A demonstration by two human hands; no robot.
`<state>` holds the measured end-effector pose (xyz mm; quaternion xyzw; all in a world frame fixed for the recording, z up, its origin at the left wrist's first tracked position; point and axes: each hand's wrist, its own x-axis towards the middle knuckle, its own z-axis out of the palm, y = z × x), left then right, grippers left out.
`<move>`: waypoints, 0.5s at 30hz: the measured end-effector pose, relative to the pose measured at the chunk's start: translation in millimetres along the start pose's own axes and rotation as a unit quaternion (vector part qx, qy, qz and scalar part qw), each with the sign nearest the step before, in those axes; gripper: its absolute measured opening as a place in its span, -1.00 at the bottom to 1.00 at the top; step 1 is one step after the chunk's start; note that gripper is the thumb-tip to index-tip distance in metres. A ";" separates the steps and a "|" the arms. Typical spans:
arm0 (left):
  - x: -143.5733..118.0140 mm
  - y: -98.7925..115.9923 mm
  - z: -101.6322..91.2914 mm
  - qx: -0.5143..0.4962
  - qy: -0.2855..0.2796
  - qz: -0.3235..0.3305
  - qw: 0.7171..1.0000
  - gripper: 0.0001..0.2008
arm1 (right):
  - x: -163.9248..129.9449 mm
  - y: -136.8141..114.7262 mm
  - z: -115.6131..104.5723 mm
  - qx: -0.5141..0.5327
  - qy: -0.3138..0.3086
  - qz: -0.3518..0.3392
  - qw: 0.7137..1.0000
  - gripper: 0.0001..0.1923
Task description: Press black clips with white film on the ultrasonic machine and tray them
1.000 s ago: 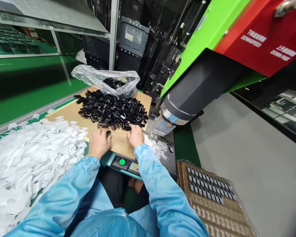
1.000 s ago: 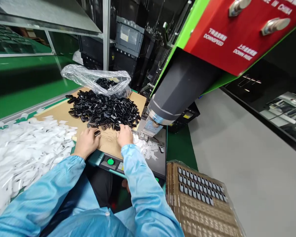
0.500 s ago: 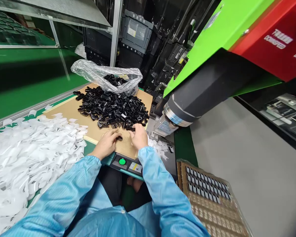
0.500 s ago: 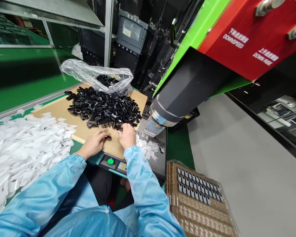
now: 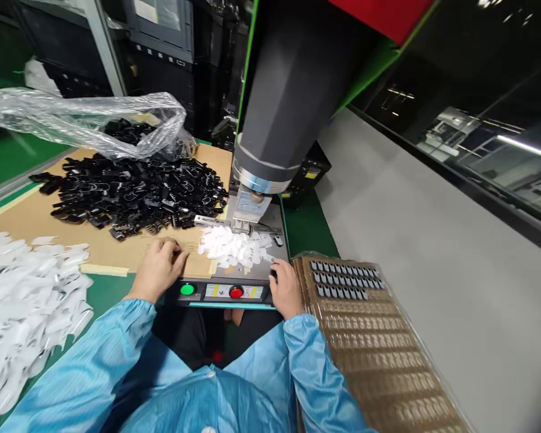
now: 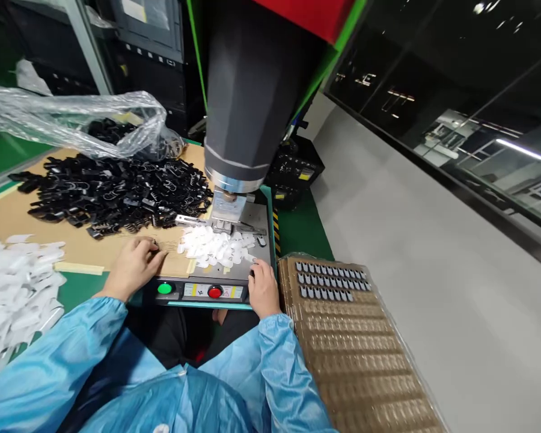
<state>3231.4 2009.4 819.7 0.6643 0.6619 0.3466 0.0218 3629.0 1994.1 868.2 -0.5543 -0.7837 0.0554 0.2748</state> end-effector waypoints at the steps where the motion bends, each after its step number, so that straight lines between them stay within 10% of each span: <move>1: -0.1 0.0 -0.2 -0.005 0.007 0.007 1.000 -0.75 | -2.5 1.0 0.9 0.000 0.002 0.002 1.000 -0.71; 10: -2.1 8.6 -23.7 0.060 -0.049 -0.051 0.996 -0.72 | -11.8 4.2 6.0 0.069 0.063 0.019 0.995 -0.73; 15: 32.9 51.0 -17.4 -0.058 -0.026 -0.047 0.997 -0.63 | 28.0 -7.5 10.8 0.149 0.129 0.029 0.980 -0.73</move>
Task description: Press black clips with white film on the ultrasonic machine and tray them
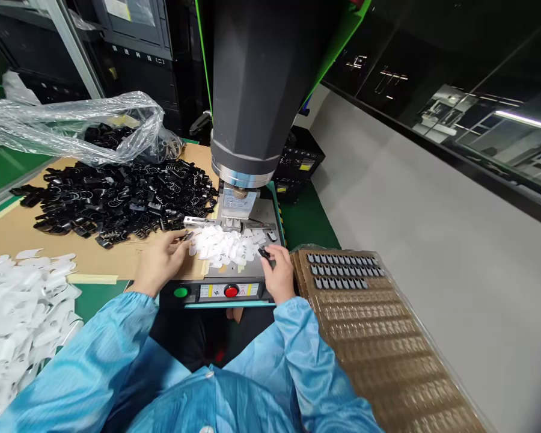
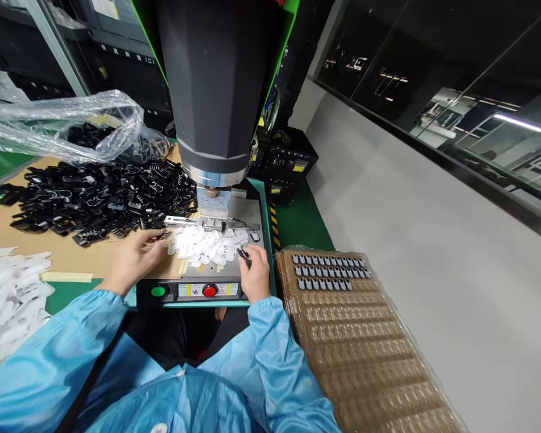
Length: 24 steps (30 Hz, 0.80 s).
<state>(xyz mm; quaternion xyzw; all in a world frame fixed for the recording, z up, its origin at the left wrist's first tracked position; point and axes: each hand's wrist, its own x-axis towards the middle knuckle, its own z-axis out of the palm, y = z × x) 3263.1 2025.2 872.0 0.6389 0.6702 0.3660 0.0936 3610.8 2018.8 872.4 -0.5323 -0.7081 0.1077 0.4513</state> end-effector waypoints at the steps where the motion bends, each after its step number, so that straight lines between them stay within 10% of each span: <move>1: 10.7 12.1 7.4 -0.018 0.002 0.030 0.999 -0.63 | 13.6 -2.2 8.7 0.014 0.006 -0.005 1.000 -0.76; 10: 78.9 66.7 80.3 0.034 -0.064 0.120 0.990 -0.69 | 94.2 -7.5 89.7 -0.032 -0.042 -0.007 0.999 -0.81; 24: 76.9 65.8 70.8 0.080 -0.118 0.173 0.975 -0.61 | 89.5 -32.2 76.1 -0.211 -0.148 -0.037 0.966 -0.56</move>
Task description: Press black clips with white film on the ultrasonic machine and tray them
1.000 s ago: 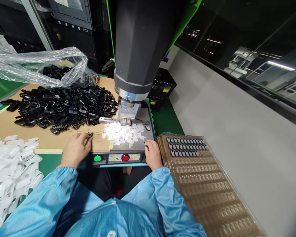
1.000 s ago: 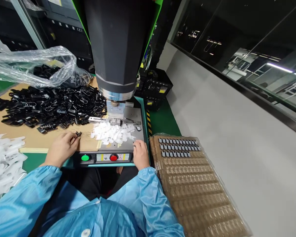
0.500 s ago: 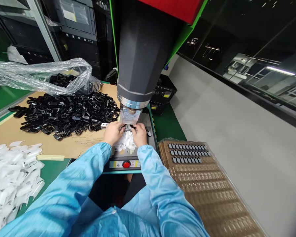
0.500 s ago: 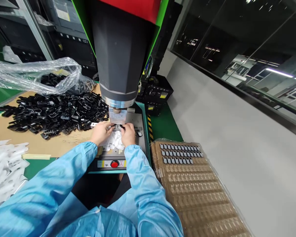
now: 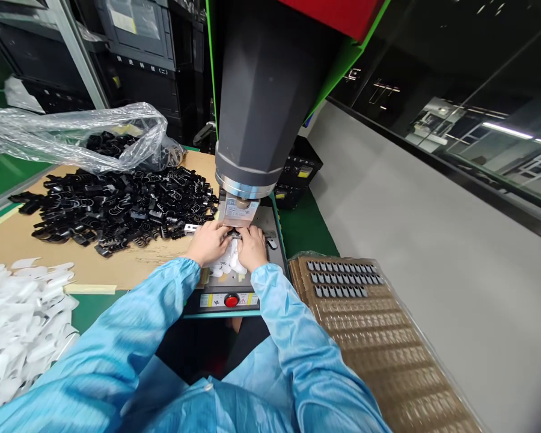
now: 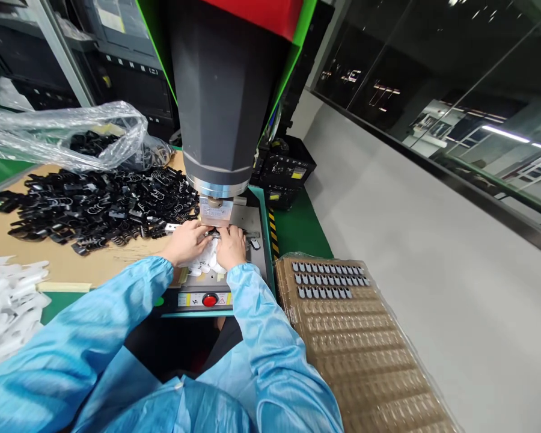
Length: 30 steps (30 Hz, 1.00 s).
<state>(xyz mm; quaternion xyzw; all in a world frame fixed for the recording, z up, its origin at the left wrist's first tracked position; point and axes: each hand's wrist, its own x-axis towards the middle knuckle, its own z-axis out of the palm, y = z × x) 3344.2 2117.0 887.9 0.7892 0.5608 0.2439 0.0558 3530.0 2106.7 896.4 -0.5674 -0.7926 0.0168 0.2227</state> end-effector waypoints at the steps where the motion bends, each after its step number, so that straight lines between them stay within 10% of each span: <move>1: -3.1 -3.0 -2.7 -0.020 0.007 -0.001 1.000 -0.58 | -4.1 2.5 -1.8 0.021 0.013 -0.003 1.000 -0.53; 8: -100.3 -49.2 -30.8 -0.076 0.044 -0.084 0.993 -0.29 | -102.6 54.9 -29.3 0.115 0.154 0.043 0.981 -0.49; 14: -183.5 -75.1 -24.2 0.026 -0.056 -0.083 0.995 -0.01 | -188.3 92.5 -30.3 0.087 0.056 0.079 0.991 -0.24; 25: -187.2 -72.7 -17.6 0.075 -0.052 -0.070 0.993 -0.05 | -190.6 77.5 -30.2 0.046 0.035 0.085 0.995 -0.26; 30: -189.3 -72.4 -15.2 0.075 -0.050 -0.070 0.993 -0.01 | -160.2 31.5 -30.5 0.053 -0.031 -0.052 0.997 -0.34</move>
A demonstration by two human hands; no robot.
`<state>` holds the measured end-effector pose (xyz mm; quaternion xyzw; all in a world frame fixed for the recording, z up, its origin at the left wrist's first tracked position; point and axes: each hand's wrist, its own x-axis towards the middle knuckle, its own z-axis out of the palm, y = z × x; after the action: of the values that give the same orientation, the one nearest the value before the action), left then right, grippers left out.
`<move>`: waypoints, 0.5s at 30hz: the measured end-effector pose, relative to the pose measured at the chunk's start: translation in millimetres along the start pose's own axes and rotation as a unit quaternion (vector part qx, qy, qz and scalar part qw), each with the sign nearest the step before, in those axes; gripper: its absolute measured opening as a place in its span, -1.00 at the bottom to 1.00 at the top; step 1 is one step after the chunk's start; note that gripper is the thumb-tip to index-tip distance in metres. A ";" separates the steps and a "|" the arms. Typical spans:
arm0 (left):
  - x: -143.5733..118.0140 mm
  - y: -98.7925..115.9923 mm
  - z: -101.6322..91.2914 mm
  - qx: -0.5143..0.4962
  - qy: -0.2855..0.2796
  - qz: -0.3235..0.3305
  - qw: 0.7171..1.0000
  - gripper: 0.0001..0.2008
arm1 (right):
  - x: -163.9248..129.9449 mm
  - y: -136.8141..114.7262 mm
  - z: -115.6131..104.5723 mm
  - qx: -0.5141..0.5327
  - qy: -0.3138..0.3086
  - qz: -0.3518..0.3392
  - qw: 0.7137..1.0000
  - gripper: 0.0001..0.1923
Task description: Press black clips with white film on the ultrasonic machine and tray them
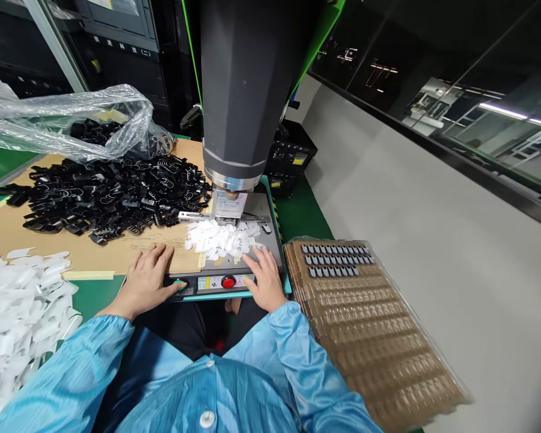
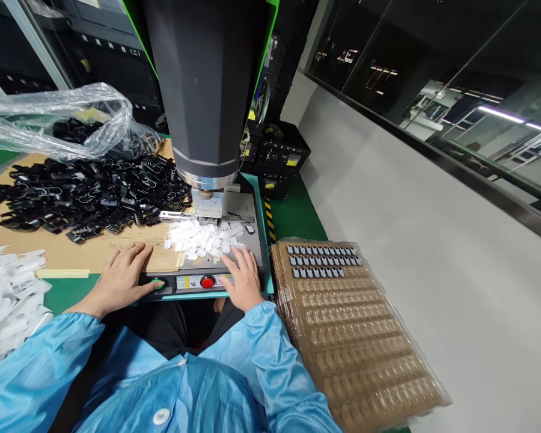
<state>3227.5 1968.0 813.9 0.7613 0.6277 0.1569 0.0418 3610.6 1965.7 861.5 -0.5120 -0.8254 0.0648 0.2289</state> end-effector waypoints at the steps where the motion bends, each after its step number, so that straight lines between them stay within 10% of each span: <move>1: -0.2 0.0 0.1 0.002 -0.001 0.000 1.000 0.00 | 7.8 -5.7 1.9 -0.002 -0.016 -0.022 1.000 -0.33; 15: -1.6 3.0 1.1 -0.009 0.000 0.001 1.000 -0.01 | 53.0 29.1 3.6 0.009 -0.051 -0.040 0.998 -0.41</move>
<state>3230.4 1965.9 813.4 0.7616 0.6256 0.1621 0.0484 3613.0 2026.2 864.9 -0.4722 -0.8553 0.0893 0.1937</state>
